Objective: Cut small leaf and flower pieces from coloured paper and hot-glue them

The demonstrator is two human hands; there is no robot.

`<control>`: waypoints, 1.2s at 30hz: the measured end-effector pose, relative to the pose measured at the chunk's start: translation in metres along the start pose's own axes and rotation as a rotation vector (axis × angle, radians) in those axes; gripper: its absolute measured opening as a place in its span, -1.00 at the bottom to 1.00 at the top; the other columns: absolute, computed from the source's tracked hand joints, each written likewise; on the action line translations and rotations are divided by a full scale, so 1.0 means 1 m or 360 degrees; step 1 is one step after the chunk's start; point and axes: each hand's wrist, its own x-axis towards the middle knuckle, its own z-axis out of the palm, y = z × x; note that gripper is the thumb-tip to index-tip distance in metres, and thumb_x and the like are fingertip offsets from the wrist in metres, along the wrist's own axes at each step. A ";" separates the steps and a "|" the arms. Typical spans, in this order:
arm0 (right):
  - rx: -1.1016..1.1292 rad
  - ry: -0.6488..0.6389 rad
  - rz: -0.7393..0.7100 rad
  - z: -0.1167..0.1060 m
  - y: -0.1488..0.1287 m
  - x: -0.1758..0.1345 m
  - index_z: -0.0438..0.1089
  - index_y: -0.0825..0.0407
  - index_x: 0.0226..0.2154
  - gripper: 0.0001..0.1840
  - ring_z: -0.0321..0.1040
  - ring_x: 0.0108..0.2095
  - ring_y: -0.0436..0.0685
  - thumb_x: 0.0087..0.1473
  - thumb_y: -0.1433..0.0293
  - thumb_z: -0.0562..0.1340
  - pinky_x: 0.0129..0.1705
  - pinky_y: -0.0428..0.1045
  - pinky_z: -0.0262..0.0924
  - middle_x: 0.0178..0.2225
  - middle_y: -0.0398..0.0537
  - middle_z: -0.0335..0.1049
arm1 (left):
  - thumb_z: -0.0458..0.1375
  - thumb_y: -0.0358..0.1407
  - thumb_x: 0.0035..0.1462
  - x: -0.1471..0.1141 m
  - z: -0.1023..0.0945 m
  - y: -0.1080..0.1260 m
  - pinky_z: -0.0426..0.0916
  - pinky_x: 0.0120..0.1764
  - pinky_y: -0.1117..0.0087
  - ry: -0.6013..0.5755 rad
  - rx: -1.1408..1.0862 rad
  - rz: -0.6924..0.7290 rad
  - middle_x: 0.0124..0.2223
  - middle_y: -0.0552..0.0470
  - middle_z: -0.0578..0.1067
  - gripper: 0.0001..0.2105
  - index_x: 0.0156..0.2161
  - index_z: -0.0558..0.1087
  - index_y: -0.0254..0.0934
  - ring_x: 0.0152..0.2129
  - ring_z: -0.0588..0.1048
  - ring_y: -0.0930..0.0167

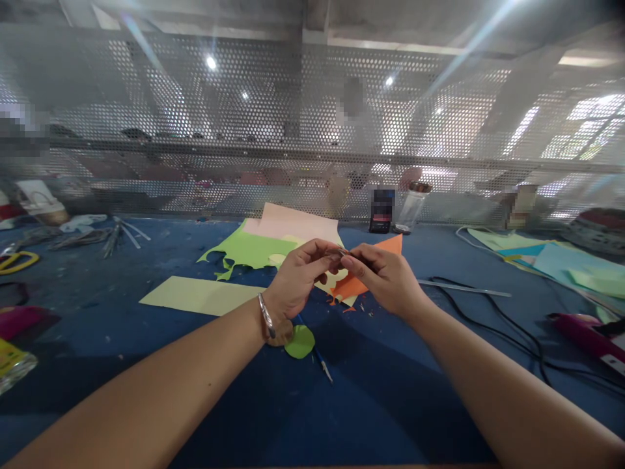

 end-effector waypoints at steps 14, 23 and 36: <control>0.0027 0.0015 -0.0018 0.000 -0.001 0.000 0.52 0.03 -0.32 -0.60 0.30 -0.38 0.07 0.31 0.09 0.17 -0.34 -0.03 0.11 -0.42 -0.09 0.44 | 0.42 -0.22 0.00 -0.002 0.001 0.001 0.22 -0.38 0.45 -0.0020 -0.0094 -0.0053 -0.33 0.09 0.50 -0.79 -0.29 0.52 -0.20 -0.38 0.44 0.46; 0.0059 0.0016 -0.0016 -0.001 -0.002 0.000 0.51 0.02 -0.35 -0.59 0.35 -0.34 0.10 0.31 0.08 0.16 -0.30 -0.03 0.16 -0.41 -0.07 0.47 | 0.42 -0.20 0.02 -0.002 0.000 0.002 0.21 -0.36 0.44 -0.0058 -0.0082 -0.0064 -0.33 0.08 0.49 -0.77 -0.27 0.52 -0.22 -0.37 0.44 0.45; 0.0328 0.0127 0.0170 0.001 0.004 0.005 0.39 0.02 -0.39 -0.53 0.00 -0.55 -0.02 0.20 -0.05 0.22 -0.52 -0.06 -0.07 -0.59 -0.24 0.09 | 0.35 -0.28 0.10 0.002 -0.003 0.000 0.36 -0.19 0.33 -0.0024 0.0318 0.0231 -0.24 0.00 0.60 -0.71 -0.08 0.45 -0.25 -0.28 0.56 0.38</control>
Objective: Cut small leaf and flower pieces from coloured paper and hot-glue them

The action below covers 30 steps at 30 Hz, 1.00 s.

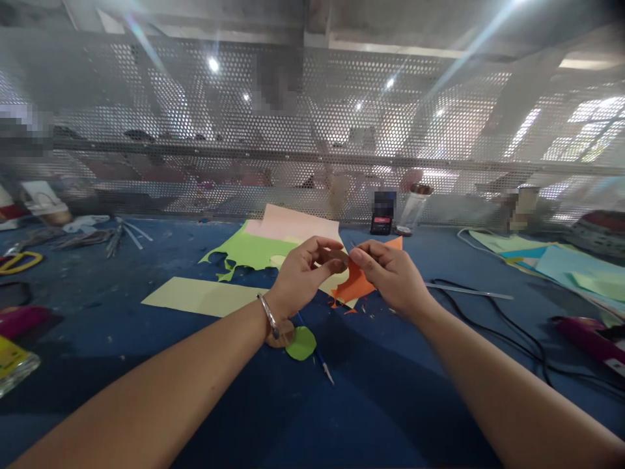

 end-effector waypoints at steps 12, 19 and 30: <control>0.0050 -0.0048 -0.0036 0.001 0.002 -0.001 0.40 0.03 -0.32 -0.68 0.13 -0.45 0.02 0.19 0.10 0.28 -0.40 -0.04 0.05 -0.47 -0.17 0.24 | 0.39 -0.25 0.03 -0.001 0.005 0.005 0.34 -0.25 0.39 0.0112 -0.0173 -0.0193 -0.27 0.00 0.59 -0.81 -0.27 0.55 -0.29 -0.31 0.53 0.41; 0.0036 -0.0110 0.0015 0.000 0.001 -0.002 0.32 0.00 -0.41 -0.47 -0.04 -0.54 -0.01 0.30 -0.09 0.08 -0.50 -0.04 -0.12 -0.56 -0.23 0.04 | 0.36 -0.27 0.04 -0.001 0.001 0.011 0.33 -0.30 0.39 0.0079 0.0028 -0.0113 -0.32 0.01 0.58 -0.88 -0.31 0.59 -0.25 -0.37 0.48 0.42; -0.0472 -0.0128 -0.0174 -0.004 -0.007 -0.004 0.46 0.04 -0.37 -0.53 0.21 -0.48 0.00 0.33 0.05 0.11 -0.42 -0.08 0.05 -0.51 -0.16 0.33 | 0.36 -0.16 0.07 0.001 -0.007 0.007 0.33 -0.36 0.41 -0.0133 0.0175 -0.0002 -0.36 0.03 0.52 -0.78 -0.27 0.59 -0.28 -0.43 0.41 0.45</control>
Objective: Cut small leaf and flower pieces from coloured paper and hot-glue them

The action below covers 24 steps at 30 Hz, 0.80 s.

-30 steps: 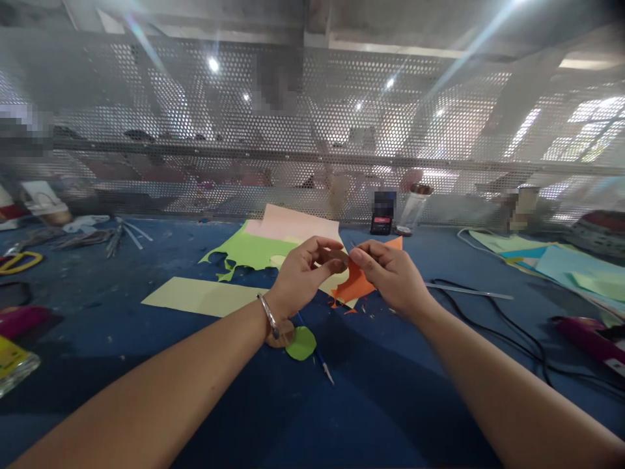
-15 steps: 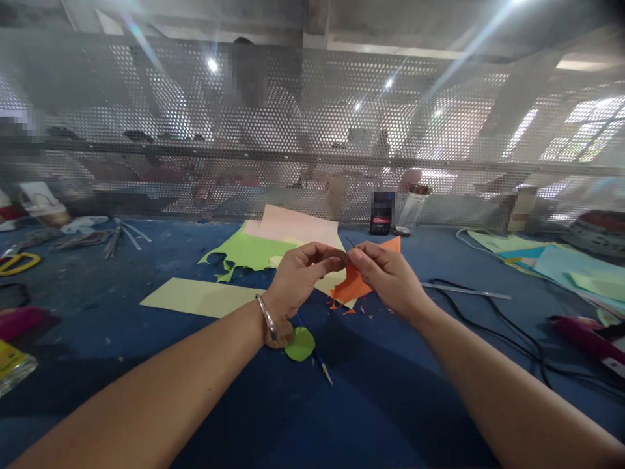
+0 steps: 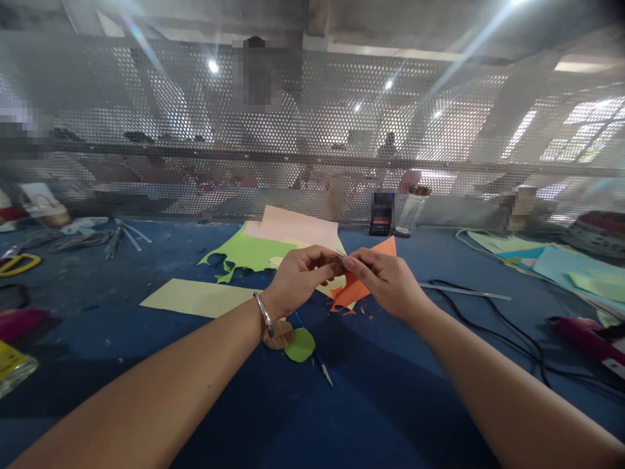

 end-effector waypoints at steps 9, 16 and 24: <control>-0.0016 0.0003 -0.0097 0.001 0.003 0.000 0.42 0.05 -0.42 -0.54 0.18 -0.49 0.00 0.35 0.09 0.11 -0.42 -0.07 0.04 -0.53 -0.18 0.28 | 0.36 -0.16 0.06 0.001 0.000 -0.002 0.32 -0.35 0.37 0.0046 0.0143 0.0081 -0.37 -0.02 0.52 -0.79 -0.34 0.59 -0.30 -0.43 0.40 0.42; 0.0028 0.0041 -0.0035 0.002 0.007 0.001 0.39 0.03 -0.46 -0.46 0.17 -0.49 0.02 0.33 -0.01 0.09 -0.43 -0.06 0.03 -0.56 -0.17 0.24 | 0.38 -0.16 0.05 0.002 0.000 -0.004 0.38 -0.22 0.30 0.0030 -0.0002 0.0032 -0.33 -0.03 0.57 -0.78 -0.31 0.58 -0.28 -0.36 0.50 0.37; 0.0448 0.0111 0.0219 0.006 0.011 0.003 0.41 0.04 -0.40 -0.40 -0.08 -0.59 -0.03 0.23 -0.15 0.13 -0.57 -0.06 -0.19 -0.61 -0.26 -0.01 | 0.34 -0.25 0.06 0.000 0.005 0.007 0.24 -0.29 0.36 0.0183 -0.0191 -0.0211 -0.34 0.03 0.59 -0.86 -0.37 0.49 -0.25 -0.38 0.49 0.41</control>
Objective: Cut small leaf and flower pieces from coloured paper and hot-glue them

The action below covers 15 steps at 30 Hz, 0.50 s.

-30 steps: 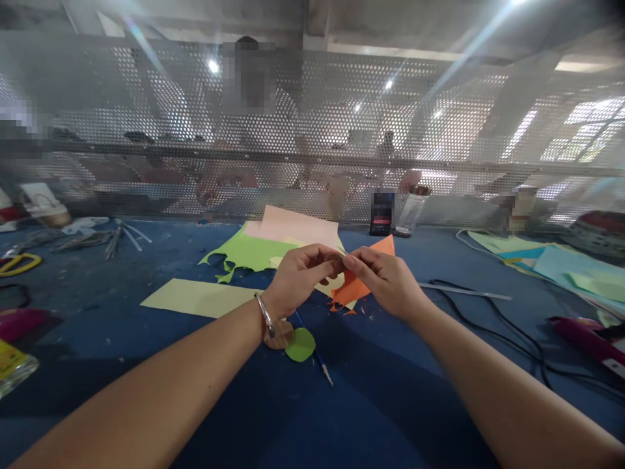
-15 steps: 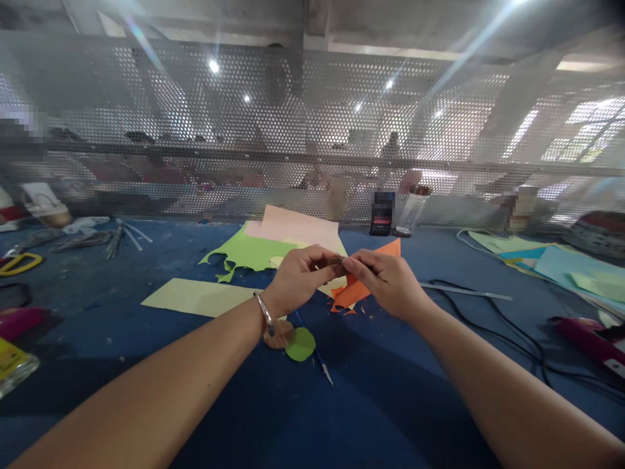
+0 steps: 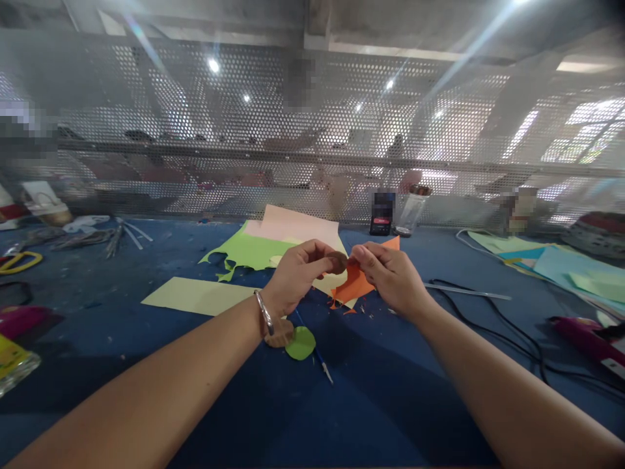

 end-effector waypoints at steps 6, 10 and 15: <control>0.0130 -0.0089 0.0108 0.005 0.008 0.002 0.42 0.06 -0.33 -0.39 -0.10 -0.58 -0.04 0.23 -0.16 0.12 -0.56 -0.06 -0.16 -0.59 -0.26 -0.01 | 0.37 -0.26 0.01 0.002 -0.003 -0.006 0.18 -0.32 0.38 0.0017 -0.0230 -0.0132 -0.39 0.08 0.55 -0.80 -0.40 0.41 -0.25 -0.40 0.47 0.45; 0.0076 -0.0103 0.0114 0.004 0.006 0.000 0.44 0.06 -0.33 -0.38 -0.09 -0.58 -0.03 0.23 -0.16 0.11 -0.55 -0.06 -0.16 -0.59 -0.26 -0.02 | 0.39 -0.29 -0.02 0.003 -0.002 -0.004 0.22 -0.29 0.37 0.0038 -0.0344 -0.0192 -0.35 0.06 0.56 -0.81 -0.33 0.49 -0.27 -0.39 0.46 0.45; -0.0065 -0.0115 0.0076 0.004 0.000 -0.001 0.43 0.04 -0.36 -0.42 -0.07 -0.57 -0.03 0.24 -0.14 0.12 -0.54 -0.06 -0.17 -0.59 -0.26 0.01 | 0.35 -0.30 0.01 0.000 0.001 0.000 0.25 -0.23 0.37 0.0151 -0.0267 -0.0173 -0.29 0.03 0.58 -0.84 -0.27 0.56 -0.29 -0.33 0.49 0.43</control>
